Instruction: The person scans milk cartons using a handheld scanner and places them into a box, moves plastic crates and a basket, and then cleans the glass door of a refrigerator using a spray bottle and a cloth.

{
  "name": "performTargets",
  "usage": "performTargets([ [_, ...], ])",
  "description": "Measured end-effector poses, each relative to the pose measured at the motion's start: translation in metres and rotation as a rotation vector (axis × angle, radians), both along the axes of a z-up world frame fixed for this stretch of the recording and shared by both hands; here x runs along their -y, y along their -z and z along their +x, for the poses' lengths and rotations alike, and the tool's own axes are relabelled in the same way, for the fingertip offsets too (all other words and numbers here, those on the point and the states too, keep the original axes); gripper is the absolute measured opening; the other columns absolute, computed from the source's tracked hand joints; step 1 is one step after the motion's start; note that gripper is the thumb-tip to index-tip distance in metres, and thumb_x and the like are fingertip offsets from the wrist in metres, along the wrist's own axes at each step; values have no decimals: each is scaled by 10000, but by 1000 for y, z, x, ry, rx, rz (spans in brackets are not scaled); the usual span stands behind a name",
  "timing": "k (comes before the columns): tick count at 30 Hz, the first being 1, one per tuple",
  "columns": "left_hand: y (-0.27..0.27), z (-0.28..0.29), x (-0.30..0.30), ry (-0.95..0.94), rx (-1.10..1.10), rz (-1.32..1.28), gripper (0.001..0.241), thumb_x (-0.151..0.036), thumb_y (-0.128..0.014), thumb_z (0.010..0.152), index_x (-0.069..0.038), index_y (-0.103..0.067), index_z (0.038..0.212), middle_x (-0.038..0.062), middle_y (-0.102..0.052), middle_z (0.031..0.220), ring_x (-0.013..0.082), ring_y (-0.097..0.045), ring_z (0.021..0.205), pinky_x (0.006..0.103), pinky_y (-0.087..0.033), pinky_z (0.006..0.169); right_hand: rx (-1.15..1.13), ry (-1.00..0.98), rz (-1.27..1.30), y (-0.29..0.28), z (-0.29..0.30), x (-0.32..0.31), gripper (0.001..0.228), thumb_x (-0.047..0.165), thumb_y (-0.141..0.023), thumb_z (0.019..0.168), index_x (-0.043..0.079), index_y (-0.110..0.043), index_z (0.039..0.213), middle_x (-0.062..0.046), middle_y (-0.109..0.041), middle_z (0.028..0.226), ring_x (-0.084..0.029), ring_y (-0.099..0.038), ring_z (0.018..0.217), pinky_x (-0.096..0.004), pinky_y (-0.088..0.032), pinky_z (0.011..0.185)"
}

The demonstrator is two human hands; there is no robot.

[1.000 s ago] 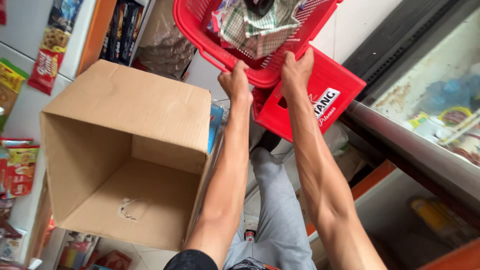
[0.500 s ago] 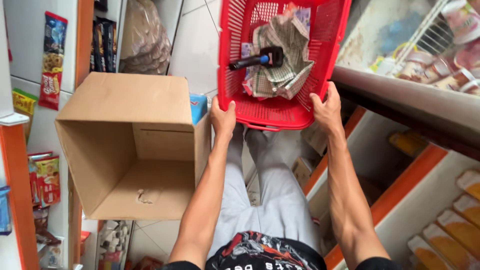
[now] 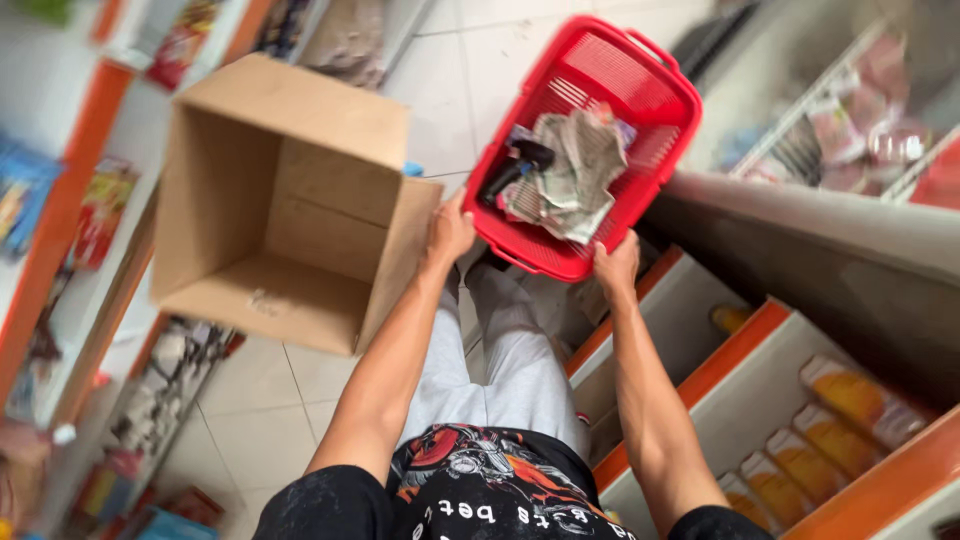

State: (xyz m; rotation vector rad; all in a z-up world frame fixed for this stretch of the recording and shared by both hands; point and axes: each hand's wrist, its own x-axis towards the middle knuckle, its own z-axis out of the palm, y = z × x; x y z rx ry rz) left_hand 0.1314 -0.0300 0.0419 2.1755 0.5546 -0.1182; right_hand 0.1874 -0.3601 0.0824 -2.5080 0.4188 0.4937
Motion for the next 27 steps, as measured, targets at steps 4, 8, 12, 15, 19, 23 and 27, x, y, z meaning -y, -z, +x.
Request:
performTargets([
  [4,-58,-39,5,-271,55,-353,482,-291,-697,936,-107,-611,1373,159,-708,1285,306,-723,1113,409,-562,949,480,-161,-32,-67,-10,-83,641,187,-751,904,-57,-463,1423,-371,-385,1475,-483,-392,1370,-501,-328,1152],
  [8,-157,-86,-6,-544,61,-1182,554,-471,-509,1036,-147,-539,1485,107,-666,1381,277,-663,1200,434,-539,966,366,-585,541,-176,-70,-216,595,303,-575,1063,10,-403,1551,-250,-326,1665,-421,-327,1565,-470,-264,1288],
  [12,-250,-165,-38,-360,518,-1623,688,-575,-404,1051,-215,-284,1625,99,-507,1560,271,-566,1364,435,-458,1114,300,-1234,756,-255,-155,-304,648,400,-424,1096,-3,-344,1596,-269,-227,1703,-441,-215,1578,-517,-157,1288],
  [15,-301,-248,-80,-558,896,-1423,809,-625,-429,1083,-110,-213,1669,122,-313,1683,355,-433,1495,524,-374,1254,471,-1579,768,-287,-205,-358,693,502,-364,1030,85,-404,1583,-152,-292,1692,-440,-124,1601,-542,-62,1299],
  [19,-350,-366,-110,-751,864,-1572,1031,-834,-221,923,-144,-67,1674,107,-180,1725,292,-218,1568,471,-221,1246,452,-1755,535,-296,-285,-410,747,518,-351,1033,57,-293,1618,-170,-224,1708,-370,-175,1602,-597,18,1255],
  [23,-383,-462,-130,-871,979,-1108,971,-763,-239,945,-179,19,1676,25,-32,1750,235,-27,1618,452,-35,1285,27,-1622,951,-301,-390,-459,651,465,-271,1166,27,-176,1638,-217,-163,1731,-361,-155,1621,-458,-149,1310],
  [27,-388,-561,-146,-905,923,-302,780,-690,-232,1100,-212,-41,1685,132,-97,1782,283,-34,1674,455,3,1355,-529,-1526,796,-318,-515,-487,721,500,-191,1071,62,-112,1638,-172,-180,1695,-307,-209,1550,-398,-209,1233],
])
